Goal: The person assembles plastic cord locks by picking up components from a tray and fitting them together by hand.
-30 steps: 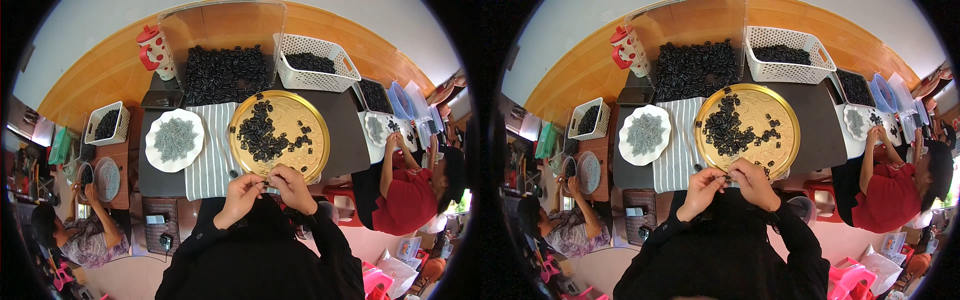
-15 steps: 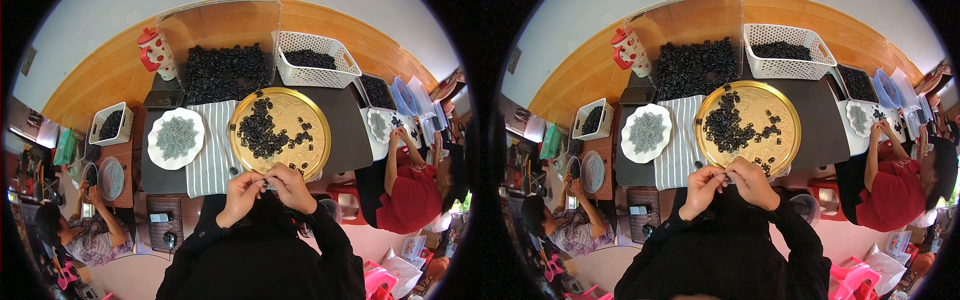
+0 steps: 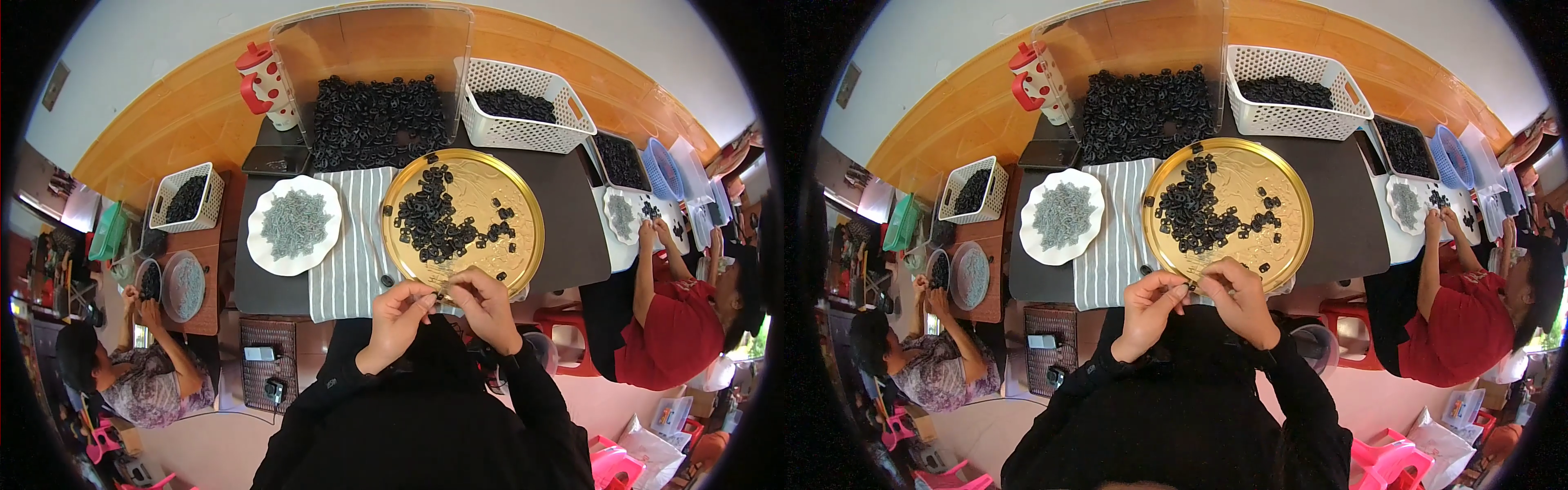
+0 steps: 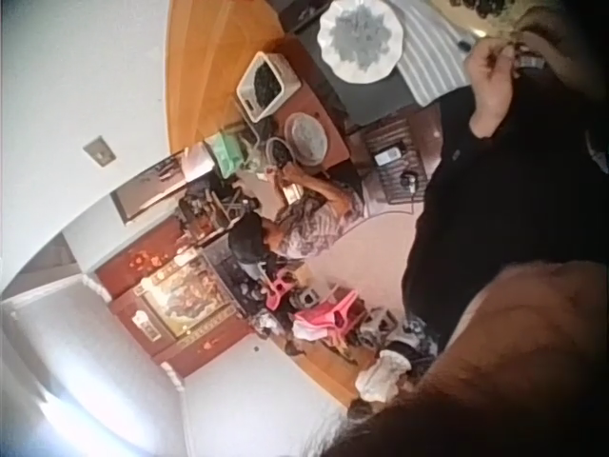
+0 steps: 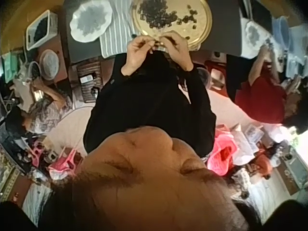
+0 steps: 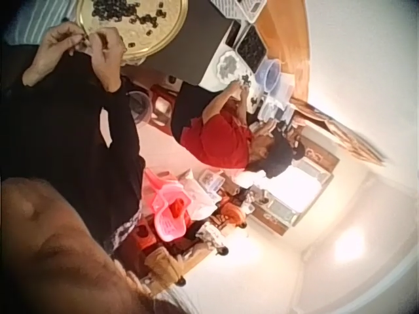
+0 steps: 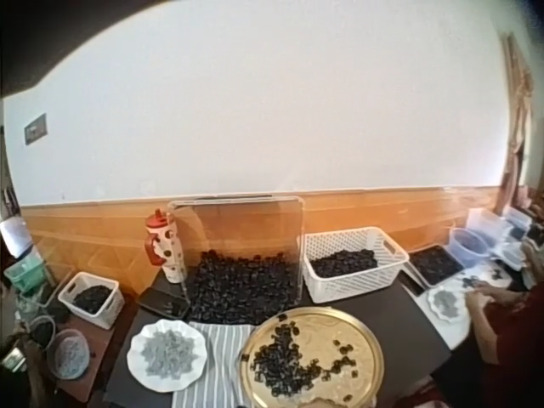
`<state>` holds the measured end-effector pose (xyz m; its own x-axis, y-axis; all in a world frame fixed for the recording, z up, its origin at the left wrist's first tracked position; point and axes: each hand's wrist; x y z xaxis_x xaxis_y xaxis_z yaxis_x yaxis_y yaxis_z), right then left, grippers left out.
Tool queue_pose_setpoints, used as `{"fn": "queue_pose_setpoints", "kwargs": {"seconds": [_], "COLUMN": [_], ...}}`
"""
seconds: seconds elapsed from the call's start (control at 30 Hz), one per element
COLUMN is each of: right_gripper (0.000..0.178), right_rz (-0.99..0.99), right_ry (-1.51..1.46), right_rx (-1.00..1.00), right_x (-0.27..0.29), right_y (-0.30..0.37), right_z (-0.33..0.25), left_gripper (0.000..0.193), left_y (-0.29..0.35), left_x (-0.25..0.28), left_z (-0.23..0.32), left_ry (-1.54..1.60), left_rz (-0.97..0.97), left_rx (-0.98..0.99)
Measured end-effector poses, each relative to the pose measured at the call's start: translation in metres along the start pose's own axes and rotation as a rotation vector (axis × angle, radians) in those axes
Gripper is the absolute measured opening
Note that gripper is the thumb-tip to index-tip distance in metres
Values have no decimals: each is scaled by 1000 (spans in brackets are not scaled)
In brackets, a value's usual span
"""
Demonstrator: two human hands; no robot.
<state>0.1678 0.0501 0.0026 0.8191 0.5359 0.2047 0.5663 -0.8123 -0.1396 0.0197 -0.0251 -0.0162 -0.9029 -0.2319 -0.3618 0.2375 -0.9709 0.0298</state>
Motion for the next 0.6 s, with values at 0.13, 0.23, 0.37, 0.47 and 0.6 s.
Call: {"fn": "queue_pose_setpoints", "kwargs": {"seconds": [0.13,0.23,0.37,0.47,0.6], "right_gripper": [7,3,5,6,9], "right_rz": [9,81,167,220,182], "right_ry": [-236,-462,-625,-559,-608], "right_rx": [-62,-148,-136,-114,-103], "right_x": [-15,-21,-15,-13,-14], "right_y": [10,16,15,14,11], "right_z": [-1,5,5,0,4], "left_gripper": [9,10,9,12,18], "left_y": [3,10,12,4,-7], "left_x": [2,-4,-1,22,34], "left_z": [-7,-12,-5,14,32], "left_ry": [23,40,-199,-803,-1219], "left_rz": [15,46,18,144,227], "left_rx": [-65,-43,-180,-550,-465]}}
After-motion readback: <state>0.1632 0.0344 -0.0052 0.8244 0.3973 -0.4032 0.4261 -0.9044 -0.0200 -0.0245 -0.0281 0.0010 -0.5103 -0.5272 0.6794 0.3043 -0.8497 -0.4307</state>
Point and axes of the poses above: each hand's wrist, its own y-axis away from the middle knuckle, its own x-axis out of the back of the hand, z = x × y, and after that the axes turned 1 degree about -z, right-handed
